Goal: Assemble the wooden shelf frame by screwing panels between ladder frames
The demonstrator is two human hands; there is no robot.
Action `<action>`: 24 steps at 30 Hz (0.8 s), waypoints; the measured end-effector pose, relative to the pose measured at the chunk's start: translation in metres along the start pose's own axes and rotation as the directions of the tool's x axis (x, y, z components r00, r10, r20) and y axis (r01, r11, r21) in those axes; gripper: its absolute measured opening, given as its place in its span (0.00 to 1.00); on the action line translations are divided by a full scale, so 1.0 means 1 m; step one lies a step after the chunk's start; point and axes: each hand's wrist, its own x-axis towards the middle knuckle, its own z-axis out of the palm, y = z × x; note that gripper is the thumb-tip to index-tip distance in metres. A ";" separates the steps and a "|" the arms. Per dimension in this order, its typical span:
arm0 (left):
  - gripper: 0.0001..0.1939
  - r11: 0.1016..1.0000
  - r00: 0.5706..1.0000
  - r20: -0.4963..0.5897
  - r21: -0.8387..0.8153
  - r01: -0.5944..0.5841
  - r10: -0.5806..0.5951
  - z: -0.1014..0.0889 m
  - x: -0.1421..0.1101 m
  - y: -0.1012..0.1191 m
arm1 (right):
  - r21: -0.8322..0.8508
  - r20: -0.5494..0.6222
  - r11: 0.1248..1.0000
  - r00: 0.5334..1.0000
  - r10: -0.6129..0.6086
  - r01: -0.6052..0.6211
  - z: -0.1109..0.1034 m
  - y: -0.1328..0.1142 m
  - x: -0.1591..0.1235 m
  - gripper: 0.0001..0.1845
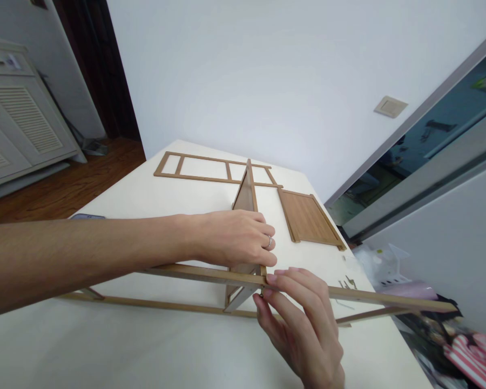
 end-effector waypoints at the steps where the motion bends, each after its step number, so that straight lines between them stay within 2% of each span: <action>1: 0.13 1.000 1.000 0.019 -0.001 0.005 -0.005 0.000 0.000 0.000 | -0.003 0.001 1.000 1.000 -0.002 0.002 0.000 0.000 -0.001 0.08; 8: 0.13 1.000 1.000 0.016 0.011 -0.002 0.002 0.001 0.000 0.001 | 0.024 0.021 1.000 1.000 -0.008 0.008 -0.001 0.001 -0.008 0.12; 15: 0.13 1.000 0.994 0.105 -0.027 0.013 -0.010 -0.003 0.005 0.002 | 0.024 0.015 0.999 1.000 -0.027 0.026 -0.001 0.001 -0.008 0.11; 21: 0.13 1.000 1.000 0.010 -0.024 -0.017 0.017 0.001 0.004 0.002 | 0.057 0.034 0.998 0.999 -0.016 0.014 -0.005 0.000 -0.002 0.15; 24: 0.13 1.000 1.000 0.014 -0.030 -0.009 0.009 0.001 0.004 0.002 | 0.072 0.086 0.997 0.996 0.024 -0.030 -0.008 0.000 -0.005 0.19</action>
